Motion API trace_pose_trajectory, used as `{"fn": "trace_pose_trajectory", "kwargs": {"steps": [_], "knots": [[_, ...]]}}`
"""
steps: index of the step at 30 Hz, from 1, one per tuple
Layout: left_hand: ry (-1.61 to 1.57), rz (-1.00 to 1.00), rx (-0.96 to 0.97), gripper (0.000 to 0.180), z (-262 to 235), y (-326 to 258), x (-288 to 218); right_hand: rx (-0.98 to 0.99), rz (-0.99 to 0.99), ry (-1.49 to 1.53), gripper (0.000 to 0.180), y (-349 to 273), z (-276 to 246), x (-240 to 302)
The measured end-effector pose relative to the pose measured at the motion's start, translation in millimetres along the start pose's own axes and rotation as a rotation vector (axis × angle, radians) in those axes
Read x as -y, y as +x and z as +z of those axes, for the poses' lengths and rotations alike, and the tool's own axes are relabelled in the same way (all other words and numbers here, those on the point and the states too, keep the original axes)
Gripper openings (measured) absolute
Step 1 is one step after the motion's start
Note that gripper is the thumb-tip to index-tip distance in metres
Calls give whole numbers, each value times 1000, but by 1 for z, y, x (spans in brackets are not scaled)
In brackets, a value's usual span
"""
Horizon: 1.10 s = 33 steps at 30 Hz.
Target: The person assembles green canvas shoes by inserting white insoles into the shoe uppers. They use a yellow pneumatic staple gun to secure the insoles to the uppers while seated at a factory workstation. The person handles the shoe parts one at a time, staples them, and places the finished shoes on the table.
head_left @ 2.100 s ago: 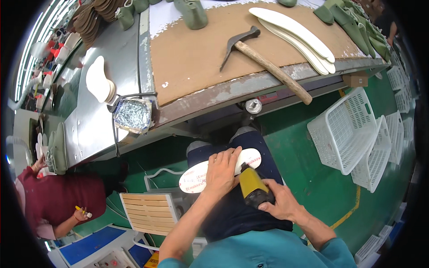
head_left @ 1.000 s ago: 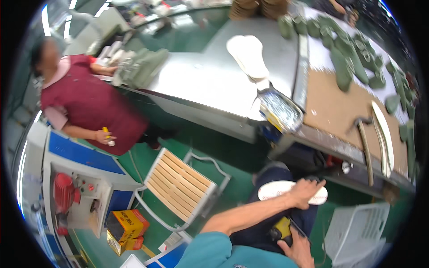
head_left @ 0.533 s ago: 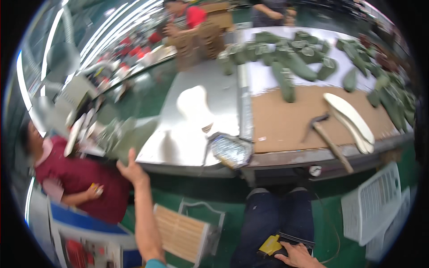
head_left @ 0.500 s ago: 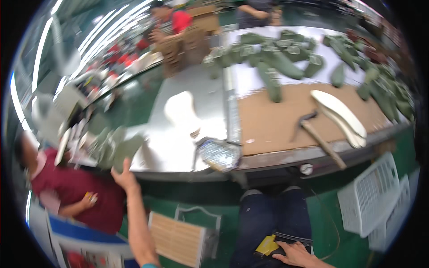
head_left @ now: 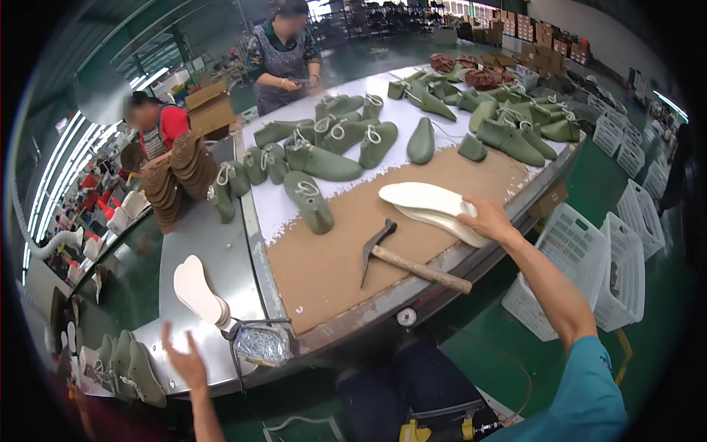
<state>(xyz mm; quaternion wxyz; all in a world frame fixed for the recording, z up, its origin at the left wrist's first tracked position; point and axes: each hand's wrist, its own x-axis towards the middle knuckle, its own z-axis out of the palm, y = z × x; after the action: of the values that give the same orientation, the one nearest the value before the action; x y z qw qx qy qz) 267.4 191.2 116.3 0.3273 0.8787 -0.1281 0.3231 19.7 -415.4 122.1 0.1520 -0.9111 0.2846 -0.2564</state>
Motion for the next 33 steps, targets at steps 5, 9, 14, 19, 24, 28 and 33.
{"fn": "trace_pose_trajectory", "kwargs": {"steps": [5,9,14,19,24,28,33], "knots": [[-344,46,357,54,82,-1,-146,254,32,5,55,20,-10,-12],[-358,170,473,68,157,22,-200,162,-65,-65,49,19,-13,6],[-414,-7,455,91,247,52,-250,137,-157,-122,46,12,-14,-3],[-694,-220,570,94,318,85,-220,139,-173,-33,54,7,-14,3],[-726,-281,663,84,294,83,-230,245,-123,4,55,10,-14,1],[-705,-294,804,81,244,68,-228,232,-113,68,49,10,-16,5],[-678,-175,878,78,187,29,-212,227,-164,-50,42,18,-8,-1]]}}
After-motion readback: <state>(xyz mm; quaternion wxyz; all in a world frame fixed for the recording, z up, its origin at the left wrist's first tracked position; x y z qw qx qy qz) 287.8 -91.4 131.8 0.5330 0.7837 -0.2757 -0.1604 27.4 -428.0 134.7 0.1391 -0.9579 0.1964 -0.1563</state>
